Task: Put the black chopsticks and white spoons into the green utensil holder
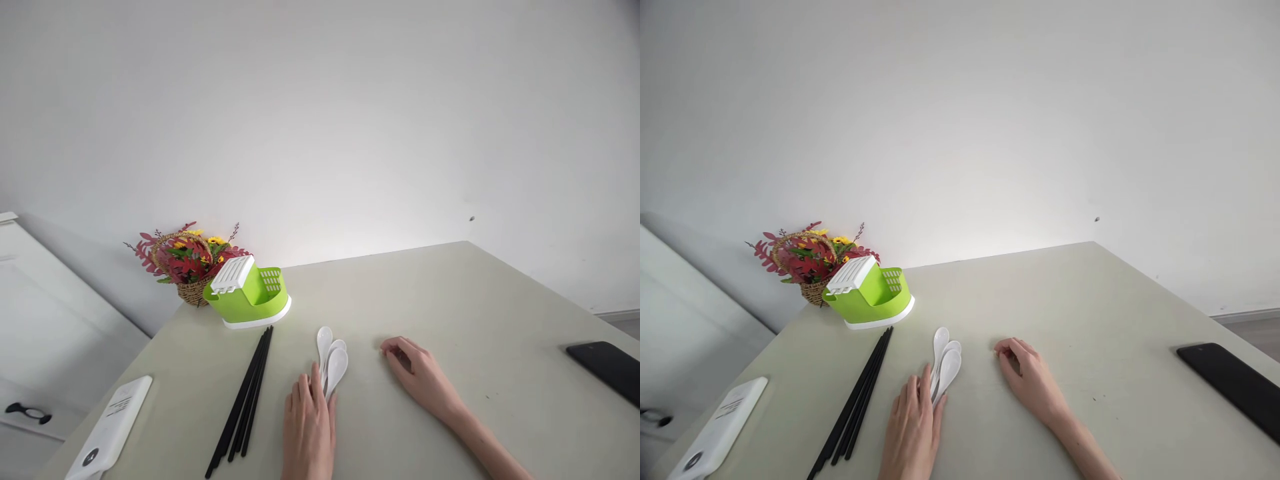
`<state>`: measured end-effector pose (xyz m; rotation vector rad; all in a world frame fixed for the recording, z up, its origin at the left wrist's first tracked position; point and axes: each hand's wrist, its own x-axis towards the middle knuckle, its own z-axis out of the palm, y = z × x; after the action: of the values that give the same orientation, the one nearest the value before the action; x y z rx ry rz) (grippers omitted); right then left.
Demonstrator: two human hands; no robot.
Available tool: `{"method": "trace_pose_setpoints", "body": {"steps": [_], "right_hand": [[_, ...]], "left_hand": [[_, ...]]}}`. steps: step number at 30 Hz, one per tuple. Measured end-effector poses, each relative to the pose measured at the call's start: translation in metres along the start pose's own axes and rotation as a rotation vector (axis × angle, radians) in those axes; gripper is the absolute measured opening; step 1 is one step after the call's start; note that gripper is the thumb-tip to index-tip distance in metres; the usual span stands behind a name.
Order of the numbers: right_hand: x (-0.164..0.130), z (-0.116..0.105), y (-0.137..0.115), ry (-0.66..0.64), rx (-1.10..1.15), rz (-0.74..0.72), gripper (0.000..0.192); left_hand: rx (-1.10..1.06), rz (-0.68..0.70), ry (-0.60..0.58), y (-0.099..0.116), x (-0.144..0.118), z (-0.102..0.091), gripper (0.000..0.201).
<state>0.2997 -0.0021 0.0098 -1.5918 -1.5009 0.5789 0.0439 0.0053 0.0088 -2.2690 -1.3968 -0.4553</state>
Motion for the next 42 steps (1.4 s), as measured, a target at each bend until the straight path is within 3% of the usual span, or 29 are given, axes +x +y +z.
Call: {"method": "trace_pose_setpoints", "body": {"steps": [4, 9, 14, 18, 23, 27, 32, 37, 42], "right_hand": [[0.0, 0.001, 0.002, 0.003, 0.021, -0.013, 0.028], [-0.001, 0.002, 0.005, 0.006, 0.028, -0.027, 0.027], [-0.001, 0.002, 0.003, 0.007, 0.056, -0.038, 0.028], [-0.001, 0.001, 0.002, 0.016, 0.069, -0.056, 0.029], [-0.001, 0.002, 0.005, 0.019, 0.083, -0.071, 0.028], [-0.002, 0.002, 0.006, 0.019, 0.095, -0.083, 0.028], [-0.002, 0.002, 0.005, 0.023, 0.102, -0.09, 0.027], [-0.002, 0.004, 0.007, 0.012, 0.103, -0.09, 0.027], [-0.002, 0.003, 0.009, -0.01, 0.121, -0.076, 0.029]], "left_hand": [[-0.043, -0.047, 0.041, -0.015, -0.006, -0.012, 0.061], [0.004, -0.204, 0.016, -0.065, -0.006, -0.03, 0.066], [0.079, -0.395, -0.12, -0.117, -0.019, -0.039, 0.067], [-0.047, -0.483, -0.274, -0.136, -0.026, -0.045, 0.079], [-0.136, -0.552, -0.484, -0.139, -0.011, -0.058, 0.072], [-0.067, -0.531, -0.596, -0.134, 0.008, -0.066, 0.061], [0.036, -0.508, -0.703, -0.129, 0.027, -0.072, 0.062], [0.109, -0.478, -0.764, -0.123, 0.036, -0.07, 0.052], [0.163, -0.431, -0.73, -0.114, 0.032, -0.064, 0.041]]}}
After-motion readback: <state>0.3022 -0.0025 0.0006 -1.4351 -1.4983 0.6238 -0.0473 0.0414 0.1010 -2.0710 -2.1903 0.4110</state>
